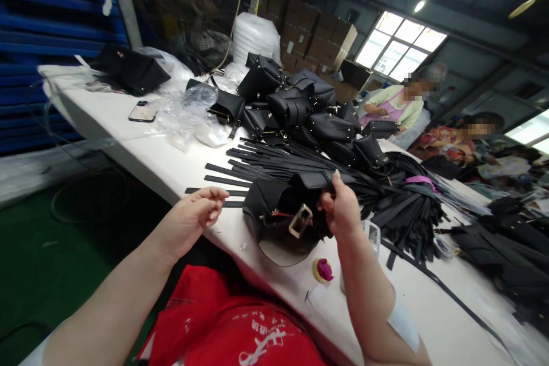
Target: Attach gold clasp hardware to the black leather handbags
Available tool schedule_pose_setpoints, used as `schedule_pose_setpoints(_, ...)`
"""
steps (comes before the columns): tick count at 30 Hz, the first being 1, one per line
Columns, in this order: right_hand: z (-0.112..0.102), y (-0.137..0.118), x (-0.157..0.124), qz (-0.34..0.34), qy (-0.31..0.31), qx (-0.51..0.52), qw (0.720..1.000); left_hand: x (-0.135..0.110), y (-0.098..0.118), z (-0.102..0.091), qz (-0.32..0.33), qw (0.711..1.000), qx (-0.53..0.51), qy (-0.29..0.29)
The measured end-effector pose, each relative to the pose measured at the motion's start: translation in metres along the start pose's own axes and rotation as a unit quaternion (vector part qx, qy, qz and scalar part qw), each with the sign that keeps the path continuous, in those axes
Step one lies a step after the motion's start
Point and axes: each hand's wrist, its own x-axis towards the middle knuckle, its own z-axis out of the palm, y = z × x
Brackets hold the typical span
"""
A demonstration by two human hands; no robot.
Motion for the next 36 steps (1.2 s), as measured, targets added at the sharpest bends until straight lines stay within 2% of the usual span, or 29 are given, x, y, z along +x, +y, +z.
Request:
schedule_pose_setpoints(2,-0.013,-0.033,0.006,-0.035,-0.068,-0.098,0.992,-0.002,-0.002,-0.010,-0.001,1.000,0.013,0.007)
schedule_pose_setpoints(4,-0.025,-0.074,0.011,-0.043,-0.158,-0.233,0.959,-0.003,-0.004,-0.017,-0.004,1.000,0.013,-0.011)
schedule_pose_setpoints(7,-0.029,-0.139,0.017,-0.087,-0.268,-0.438,0.854,-0.006,-0.007,-0.018,-0.019,0.999,0.005,-0.047)
schedule_pose_setpoints(9,-0.018,-0.167,0.018,-0.136,-0.290,-0.539,0.779,-0.007,-0.012,-0.012,-0.035,0.998,0.011,-0.059)
schedule_pose_setpoints(10,-0.008,-0.173,0.018,-0.158,-0.299,-0.577,0.744,-0.007,-0.016,-0.008,-0.044,0.997,0.020,-0.064)
schedule_pose_setpoints(12,0.014,-0.166,0.012,-0.195,-0.329,-0.634,0.672,-0.006,-0.028,0.002,-0.061,0.994,0.049,-0.075)
schedule_pose_setpoints(15,0.046,-0.122,-0.007,-0.231,-0.410,-0.676,0.567,-0.006,-0.052,0.015,-0.058,0.987,0.126,-0.082)
schedule_pose_setpoints(16,0.052,-0.105,-0.015,-0.228,-0.436,-0.681,0.542,-0.006,-0.061,0.018,-0.051,0.984,0.150,-0.081)
schedule_pose_setpoints(18,0.058,-0.076,-0.033,-0.201,-0.486,-0.678,0.513,-0.009,-0.074,0.019,-0.037,0.979,0.185,-0.074)
schedule_pose_setpoints(20,0.056,-0.060,-0.049,-0.170,-0.523,-0.660,0.511,-0.013,-0.081,0.016,-0.025,0.978,0.197,-0.064)
schedule_pose_setpoints(23,0.047,-0.054,-0.061,-0.126,-0.559,-0.607,0.551,-0.016,-0.077,0.010,0.043,0.958,0.283,-0.026)
schedule_pose_setpoints(25,0.042,-0.053,-0.060,-0.059,-0.600,-0.550,0.577,-0.014,-0.067,0.011,0.094,0.913,0.397,0.012)
schedule_pose_setpoints(27,0.042,-0.045,-0.053,0.007,-0.641,-0.483,0.596,-0.008,-0.054,0.017,0.118,0.851,0.507,0.063)
schedule_pose_setpoints(29,0.046,-0.030,-0.045,0.012,-0.629,-0.450,0.634,-0.001,-0.043,0.027,0.128,0.802,0.573,0.106)
schedule_pose_setpoints(30,0.049,-0.021,-0.041,-0.005,-0.601,-0.462,0.653,0.004,-0.039,0.032,0.130,0.791,0.587,0.114)
schedule_pose_setpoints(31,0.053,-0.010,-0.038,-0.026,-0.560,-0.497,0.662,0.008,-0.036,0.037,0.130,0.788,0.591,0.113)
schedule_pose_setpoints(32,0.056,0.001,-0.036,-0.047,-0.516,-0.545,0.660,0.013,-0.034,0.040,0.126,0.796,0.583,0.104)
schedule_pose_setpoints(35,0.062,0.029,-0.033,-0.081,-0.419,-0.665,0.613,0.028,-0.033,0.041,0.093,0.874,0.475,0.044)
schedule_pose_setpoints(36,0.062,0.035,-0.032,-0.091,-0.398,-0.682,0.607,0.032,-0.034,0.039,0.082,0.899,0.429,0.020)
